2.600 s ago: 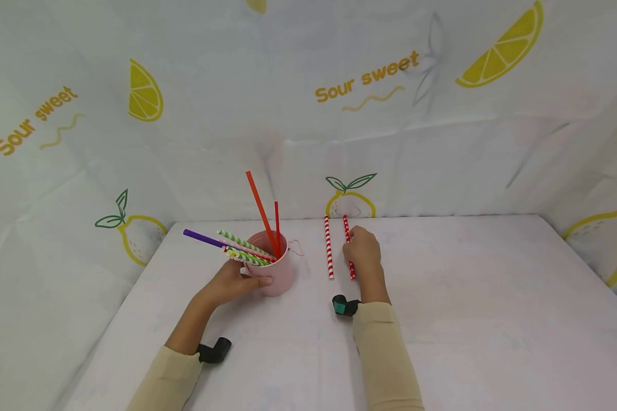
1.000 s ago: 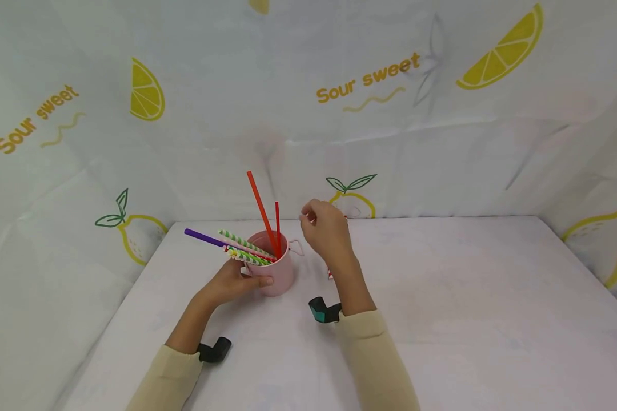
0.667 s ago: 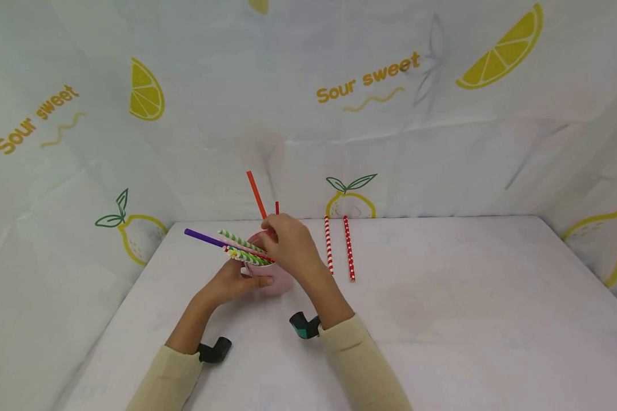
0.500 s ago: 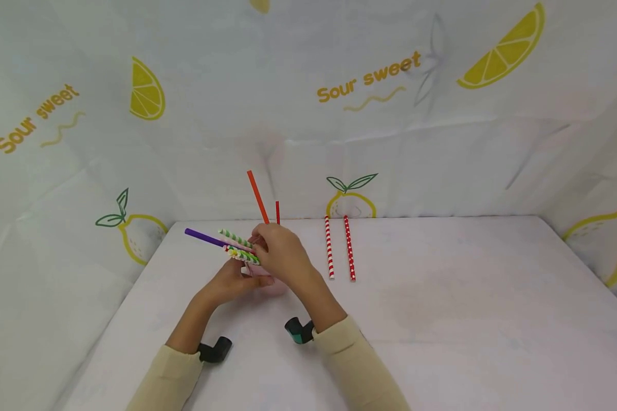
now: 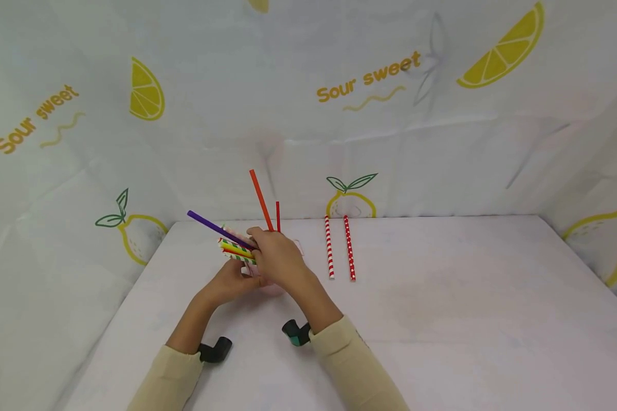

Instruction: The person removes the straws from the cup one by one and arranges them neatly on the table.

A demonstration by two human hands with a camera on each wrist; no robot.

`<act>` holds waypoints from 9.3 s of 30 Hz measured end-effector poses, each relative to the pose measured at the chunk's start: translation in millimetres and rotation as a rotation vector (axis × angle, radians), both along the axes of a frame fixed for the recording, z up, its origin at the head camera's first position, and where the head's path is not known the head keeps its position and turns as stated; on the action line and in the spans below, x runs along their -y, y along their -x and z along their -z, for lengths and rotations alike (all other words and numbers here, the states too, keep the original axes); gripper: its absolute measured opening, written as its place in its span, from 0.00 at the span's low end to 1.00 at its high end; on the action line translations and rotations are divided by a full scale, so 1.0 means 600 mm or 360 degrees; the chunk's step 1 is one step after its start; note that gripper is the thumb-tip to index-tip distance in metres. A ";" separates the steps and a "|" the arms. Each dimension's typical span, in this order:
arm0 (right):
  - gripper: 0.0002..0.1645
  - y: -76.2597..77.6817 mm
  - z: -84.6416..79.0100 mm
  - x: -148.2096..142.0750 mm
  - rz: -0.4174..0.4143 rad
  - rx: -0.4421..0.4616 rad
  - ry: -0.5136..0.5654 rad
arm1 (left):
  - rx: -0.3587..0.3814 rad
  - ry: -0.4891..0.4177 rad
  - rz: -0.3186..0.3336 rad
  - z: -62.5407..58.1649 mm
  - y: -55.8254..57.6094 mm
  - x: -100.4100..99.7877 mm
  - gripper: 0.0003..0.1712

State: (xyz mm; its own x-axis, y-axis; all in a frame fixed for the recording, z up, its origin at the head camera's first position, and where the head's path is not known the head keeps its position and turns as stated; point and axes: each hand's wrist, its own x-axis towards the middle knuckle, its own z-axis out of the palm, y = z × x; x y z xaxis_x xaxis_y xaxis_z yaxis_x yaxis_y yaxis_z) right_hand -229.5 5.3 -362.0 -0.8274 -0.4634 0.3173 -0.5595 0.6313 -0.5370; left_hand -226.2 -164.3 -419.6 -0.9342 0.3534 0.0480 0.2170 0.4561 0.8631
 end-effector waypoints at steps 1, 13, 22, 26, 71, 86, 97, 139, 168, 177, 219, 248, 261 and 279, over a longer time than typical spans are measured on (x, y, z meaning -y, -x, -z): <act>0.25 0.000 0.000 0.000 -0.0007 -0.0006 0.0001 | -0.0009 -0.0002 0.0008 0.000 0.001 0.000 0.50; 0.21 0.008 -0.006 -0.009 -0.0153 0.0146 -0.0016 | -0.0026 -0.0007 0.0004 0.001 0.002 -0.001 0.44; 0.12 0.011 -0.007 -0.011 -0.0154 0.0146 0.0019 | -0.0038 0.0014 -0.0007 0.002 0.002 -0.002 0.47; 0.08 0.012 -0.008 -0.011 -0.0129 0.0148 0.0040 | -0.0099 0.0026 0.0021 0.006 0.004 0.000 0.49; 0.22 -0.001 -0.043 -0.044 -0.0140 -0.0313 0.0663 | -0.0053 0.0073 -0.0060 0.005 0.005 -0.002 0.47; 0.31 -0.002 -0.071 -0.102 0.0025 -0.0242 0.0809 | -0.0121 -0.0047 0.0037 0.010 0.008 -0.003 0.48; 0.33 0.004 -0.083 -0.169 0.0291 -0.0301 0.0879 | -0.0041 0.0048 -0.0081 0.007 0.003 -0.004 0.49; 0.27 0.020 -0.039 -0.312 0.0808 0.0188 0.0552 | -0.0023 0.0010 -0.0078 0.006 0.002 -0.006 0.48; 0.30 0.044 0.004 -0.337 0.0720 0.0846 0.0246 | 0.0015 0.0062 -0.0139 0.007 0.001 -0.007 0.50; 0.28 0.061 0.027 -0.338 0.0704 0.0974 0.0199 | 0.0002 0.0052 -0.0127 0.010 0.004 -0.006 0.50; 0.31 0.085 0.089 -0.306 0.1043 0.0955 0.0024 | -0.0063 0.0025 -0.0048 0.006 0.002 -0.006 0.49; 0.27 0.074 0.031 -0.252 0.0984 0.0554 0.0141 | -0.0079 0.0022 -0.0026 0.006 0.004 -0.005 0.49; 0.12 0.045 -0.020 -0.177 0.0673 0.0058 0.0358 | -0.0054 0.0033 -0.0061 0.005 0.002 -0.006 0.50; 0.12 0.003 0.008 -0.002 -0.0090 -0.0352 0.0360 | -0.0152 0.0032 0.0061 0.007 0.007 0.001 0.49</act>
